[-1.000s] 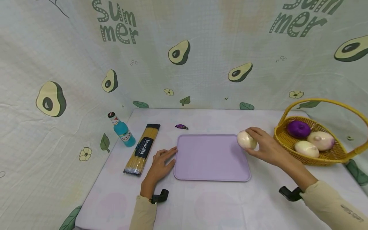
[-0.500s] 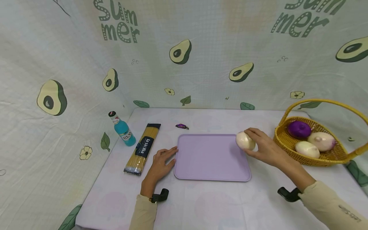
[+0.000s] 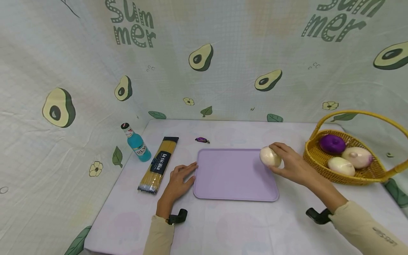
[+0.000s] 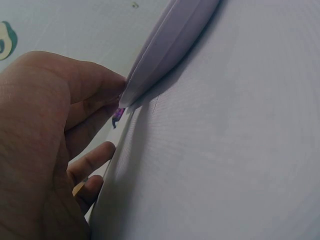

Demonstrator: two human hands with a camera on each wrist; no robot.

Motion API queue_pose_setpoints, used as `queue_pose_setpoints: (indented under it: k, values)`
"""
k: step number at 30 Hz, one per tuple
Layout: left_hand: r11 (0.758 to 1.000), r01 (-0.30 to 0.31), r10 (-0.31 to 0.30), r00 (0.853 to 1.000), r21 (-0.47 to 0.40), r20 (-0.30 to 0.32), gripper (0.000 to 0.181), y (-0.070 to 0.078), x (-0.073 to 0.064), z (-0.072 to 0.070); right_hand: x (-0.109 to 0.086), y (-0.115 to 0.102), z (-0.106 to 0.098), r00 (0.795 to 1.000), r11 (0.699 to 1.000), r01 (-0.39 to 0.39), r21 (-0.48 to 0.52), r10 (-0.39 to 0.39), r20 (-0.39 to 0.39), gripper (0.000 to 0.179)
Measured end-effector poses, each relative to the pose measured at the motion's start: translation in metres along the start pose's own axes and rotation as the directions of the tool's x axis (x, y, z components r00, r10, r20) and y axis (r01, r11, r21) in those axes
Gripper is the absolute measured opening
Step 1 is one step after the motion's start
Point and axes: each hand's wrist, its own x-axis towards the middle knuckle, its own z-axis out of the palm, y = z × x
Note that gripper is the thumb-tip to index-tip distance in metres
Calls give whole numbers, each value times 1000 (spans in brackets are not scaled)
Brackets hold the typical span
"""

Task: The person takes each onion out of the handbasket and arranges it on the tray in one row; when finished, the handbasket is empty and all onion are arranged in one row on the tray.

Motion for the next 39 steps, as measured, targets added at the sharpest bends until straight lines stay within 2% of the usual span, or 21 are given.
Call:
queue_pose_setpoints:
  k: [17,39]
  values:
    - [1000,20,-20,1000,7,17,45,-1,0,1,3,-4,5,1000,1000,8,10,-8,12,69]
    - [1000,5,-5,1000,15,5,45,-3,-1,2,6,-10,10,996,998,-51,41,48,71,70]
